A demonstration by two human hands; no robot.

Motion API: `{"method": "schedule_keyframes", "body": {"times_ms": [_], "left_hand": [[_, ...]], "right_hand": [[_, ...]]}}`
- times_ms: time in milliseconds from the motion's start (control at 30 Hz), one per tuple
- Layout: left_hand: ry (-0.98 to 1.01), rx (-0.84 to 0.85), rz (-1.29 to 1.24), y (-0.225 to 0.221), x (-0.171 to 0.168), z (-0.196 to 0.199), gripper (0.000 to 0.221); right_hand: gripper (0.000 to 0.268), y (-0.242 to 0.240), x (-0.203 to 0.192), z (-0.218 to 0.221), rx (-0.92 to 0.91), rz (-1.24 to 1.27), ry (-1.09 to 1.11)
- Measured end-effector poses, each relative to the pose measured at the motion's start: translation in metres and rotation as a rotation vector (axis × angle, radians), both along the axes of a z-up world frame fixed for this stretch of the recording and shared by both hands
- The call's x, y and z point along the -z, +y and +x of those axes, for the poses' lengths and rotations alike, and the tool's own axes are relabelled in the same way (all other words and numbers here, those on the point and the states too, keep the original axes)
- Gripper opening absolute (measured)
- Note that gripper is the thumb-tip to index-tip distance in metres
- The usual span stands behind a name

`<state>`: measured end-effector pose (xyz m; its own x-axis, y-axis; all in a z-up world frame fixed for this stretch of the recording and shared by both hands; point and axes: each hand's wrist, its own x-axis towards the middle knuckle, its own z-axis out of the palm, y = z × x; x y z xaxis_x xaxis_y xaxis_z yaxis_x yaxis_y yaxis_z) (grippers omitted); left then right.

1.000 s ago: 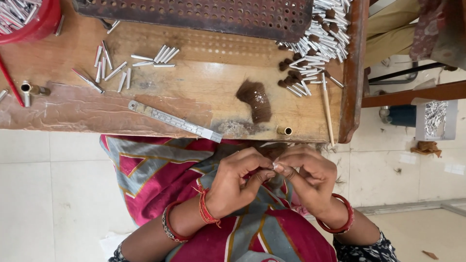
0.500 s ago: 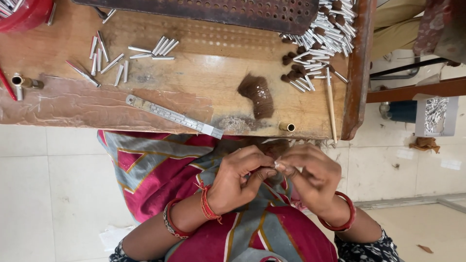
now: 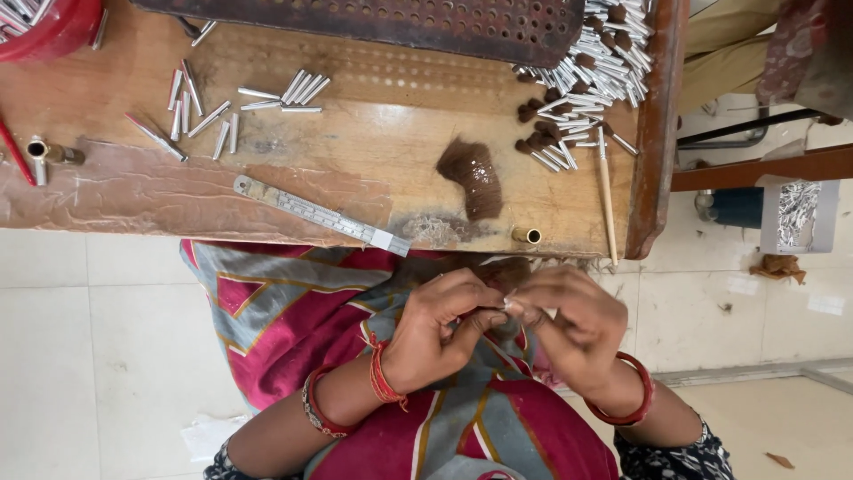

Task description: The person is seen assembling makeup brushes by inserting bristles into ferrules and using a metal plate to organize them.

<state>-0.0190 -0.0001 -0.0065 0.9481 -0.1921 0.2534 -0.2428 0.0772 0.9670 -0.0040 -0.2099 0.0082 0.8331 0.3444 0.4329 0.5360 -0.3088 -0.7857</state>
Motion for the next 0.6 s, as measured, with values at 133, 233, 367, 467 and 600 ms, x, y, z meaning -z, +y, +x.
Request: {"method": "schedule_keyframes", "body": {"times_ms": [133,233,367,467,600], "left_hand": [[-0.028,-0.009,-0.028,0.001,0.001,0.002,0.022],[0.019,0.028,0.023,0.002,-0.001,-0.001,0.023],[0.005,0.014,-0.06,0.004,0.004,-0.001,0.018],[0.094,0.032,-0.136,0.009,0.009,-0.002,0.018],[0.167,-0.041,-0.154,0.018,0.023,-0.006,0.018]], "right_hand": [[0.011,0.009,-0.019,0.002,0.028,-0.075,0.015],[0.018,0.012,-0.027,0.001,0.024,-0.272,-0.26],[0.007,0.009,-0.017,0.004,0.015,0.086,0.383],[0.006,0.017,-0.019,0.006,0.025,0.002,0.212],[0.021,0.035,-0.037,0.009,0.012,-0.143,0.315]]}}
